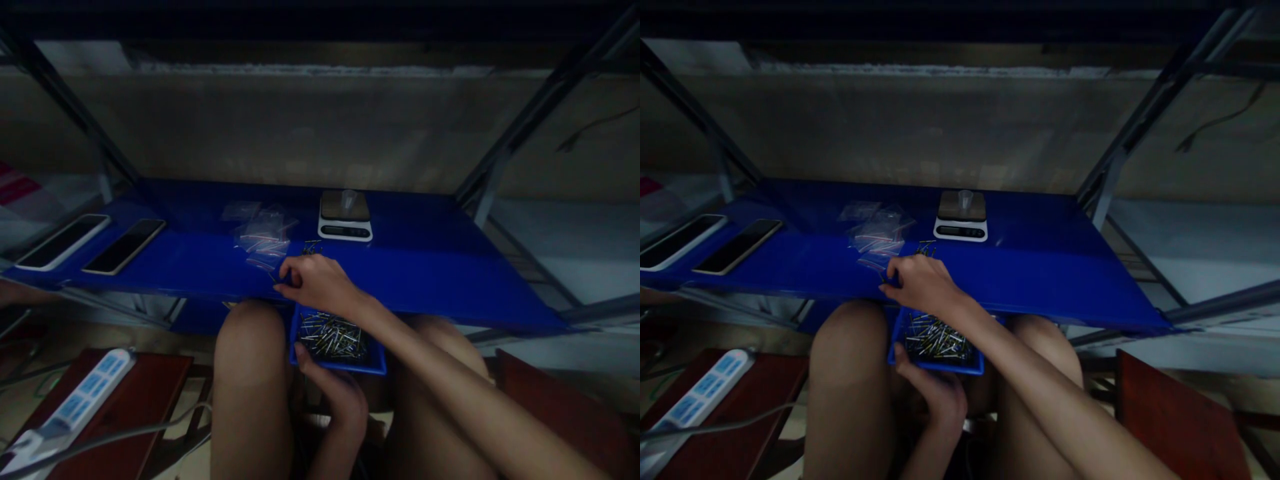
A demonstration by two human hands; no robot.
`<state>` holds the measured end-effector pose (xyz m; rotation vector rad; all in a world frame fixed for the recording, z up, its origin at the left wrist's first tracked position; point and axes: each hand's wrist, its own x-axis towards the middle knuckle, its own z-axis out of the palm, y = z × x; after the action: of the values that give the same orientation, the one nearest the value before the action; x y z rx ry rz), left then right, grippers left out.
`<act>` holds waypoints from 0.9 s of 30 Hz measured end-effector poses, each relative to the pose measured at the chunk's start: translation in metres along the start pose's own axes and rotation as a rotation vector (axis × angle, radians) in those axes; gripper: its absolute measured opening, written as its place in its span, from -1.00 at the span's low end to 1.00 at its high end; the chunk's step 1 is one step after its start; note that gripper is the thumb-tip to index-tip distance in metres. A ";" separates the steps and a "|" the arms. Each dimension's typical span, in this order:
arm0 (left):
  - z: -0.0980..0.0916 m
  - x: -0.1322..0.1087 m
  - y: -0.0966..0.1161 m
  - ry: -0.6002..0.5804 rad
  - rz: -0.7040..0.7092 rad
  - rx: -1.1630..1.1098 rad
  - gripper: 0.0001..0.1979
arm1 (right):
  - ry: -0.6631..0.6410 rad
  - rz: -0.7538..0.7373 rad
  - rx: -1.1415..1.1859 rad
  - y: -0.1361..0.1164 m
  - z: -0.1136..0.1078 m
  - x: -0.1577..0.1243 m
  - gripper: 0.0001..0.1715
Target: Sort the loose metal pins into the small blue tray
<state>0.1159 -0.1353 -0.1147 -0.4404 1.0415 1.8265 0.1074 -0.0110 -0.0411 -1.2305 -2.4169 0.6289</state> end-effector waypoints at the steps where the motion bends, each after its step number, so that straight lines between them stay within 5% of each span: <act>1: 0.000 0.000 0.000 0.001 -0.005 0.001 -0.33 | 0.004 0.000 -0.051 -0.007 0.008 0.003 -0.67; 4: 0.000 0.001 0.001 0.008 -0.005 0.004 -0.33 | 0.014 0.039 -0.204 -0.021 0.022 0.009 -0.72; 7: 0.001 0.000 0.000 0.015 -0.015 -0.012 -0.32 | -0.032 0.107 -0.264 -0.020 0.012 0.008 -0.76; 13: 0.002 0.001 -0.002 0.005 0.019 -0.064 -0.39 | -0.404 -0.023 0.154 0.007 -0.045 -0.027 -0.86; 17: -0.001 0.005 -0.004 0.001 -0.005 -0.060 -0.38 | -0.539 -0.025 0.294 0.027 -0.056 -0.056 -0.81; 20: -0.002 0.005 -0.004 0.023 -0.024 -0.036 -0.35 | -0.488 0.027 0.335 0.035 -0.052 -0.060 -0.69; 24: -0.002 0.002 -0.003 0.012 -0.011 0.004 -0.32 | -0.246 0.066 0.441 0.037 -0.054 -0.045 -0.54; 27: -0.002 0.002 -0.002 0.003 -0.009 0.027 -0.29 | -0.224 0.064 0.438 0.042 -0.059 -0.034 -0.54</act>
<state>0.1166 -0.1353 -0.1181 -0.4309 1.0639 1.8021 0.1838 -0.0038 -0.0177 -1.0990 -2.2390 1.2952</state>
